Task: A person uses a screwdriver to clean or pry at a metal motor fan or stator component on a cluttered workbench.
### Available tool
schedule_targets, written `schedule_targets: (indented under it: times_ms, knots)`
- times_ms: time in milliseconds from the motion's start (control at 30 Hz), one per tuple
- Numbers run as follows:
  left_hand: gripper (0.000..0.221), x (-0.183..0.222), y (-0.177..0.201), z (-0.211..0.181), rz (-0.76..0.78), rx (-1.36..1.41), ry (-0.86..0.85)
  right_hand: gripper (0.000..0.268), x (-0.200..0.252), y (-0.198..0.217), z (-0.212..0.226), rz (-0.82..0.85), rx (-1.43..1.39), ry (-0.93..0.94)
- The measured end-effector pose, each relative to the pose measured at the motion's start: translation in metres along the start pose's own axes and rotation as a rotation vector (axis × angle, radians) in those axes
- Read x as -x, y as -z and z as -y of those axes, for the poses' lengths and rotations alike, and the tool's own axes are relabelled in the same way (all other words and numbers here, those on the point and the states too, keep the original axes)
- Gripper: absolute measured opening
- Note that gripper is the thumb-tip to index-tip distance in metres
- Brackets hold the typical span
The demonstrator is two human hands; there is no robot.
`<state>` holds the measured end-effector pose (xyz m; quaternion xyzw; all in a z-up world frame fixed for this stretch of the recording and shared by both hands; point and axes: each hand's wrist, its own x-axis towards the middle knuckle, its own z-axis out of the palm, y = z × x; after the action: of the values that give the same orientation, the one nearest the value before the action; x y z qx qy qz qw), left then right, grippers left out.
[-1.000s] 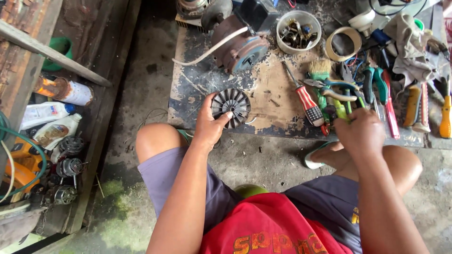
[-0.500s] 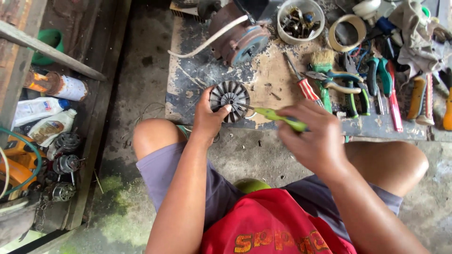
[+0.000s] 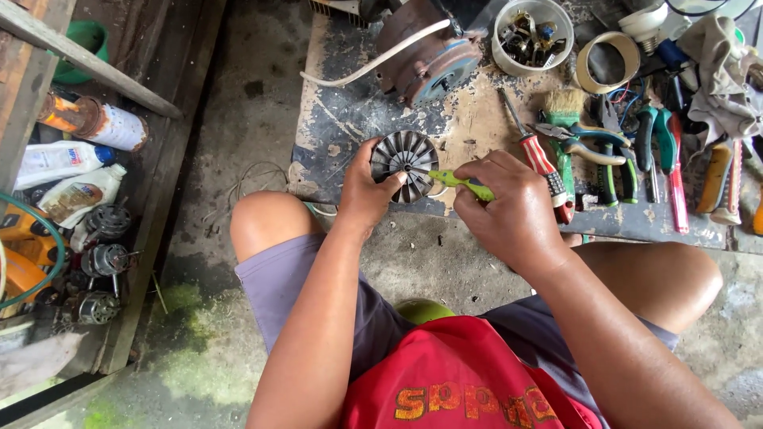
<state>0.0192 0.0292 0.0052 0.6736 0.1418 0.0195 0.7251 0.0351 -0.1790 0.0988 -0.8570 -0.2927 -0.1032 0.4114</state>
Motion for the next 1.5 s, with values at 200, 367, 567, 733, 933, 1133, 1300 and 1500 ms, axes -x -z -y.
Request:
schedule_targets:
  times_ms: [200,367,567,733,933,1133,1300,1500]
  knots:
    - [0.051,-0.005,0.004,0.011,0.008,0.026,-0.028,0.011,-0.004,0.001,-0.003,0.029,-0.003,0.014]
    - [0.052,-0.006,0.002,0.014,0.0,0.051,-0.019,0.011,-0.01,0.002,-0.001,0.039,-0.021,0.009]
    - [0.054,-0.002,0.0,0.007,-0.018,0.103,-0.015,0.013,-0.01,0.004,0.0,0.051,-0.044,-0.001]
    - [0.053,-0.004,-0.001,0.01,-0.008,0.126,-0.037,0.014,-0.01,0.004,0.001,0.041,-0.068,-0.012]
    - [0.055,-0.005,0.0,0.013,-0.006,0.156,-0.022,0.013,-0.014,0.007,0.004,0.052,-0.042,0.009]
    - [0.052,-0.005,0.001,0.01,-0.021,0.146,-0.011,0.014,-0.021,0.008,0.0,0.094,-0.067,-0.013]
    - [0.051,-0.003,0.0,0.008,-0.014,0.111,-0.026,0.011,-0.025,0.007,-0.002,0.096,-0.053,0.0]
    - [0.054,-0.006,0.0,0.009,-0.019,0.139,-0.004,0.011,-0.027,0.01,-0.005,0.11,-0.054,-0.011]
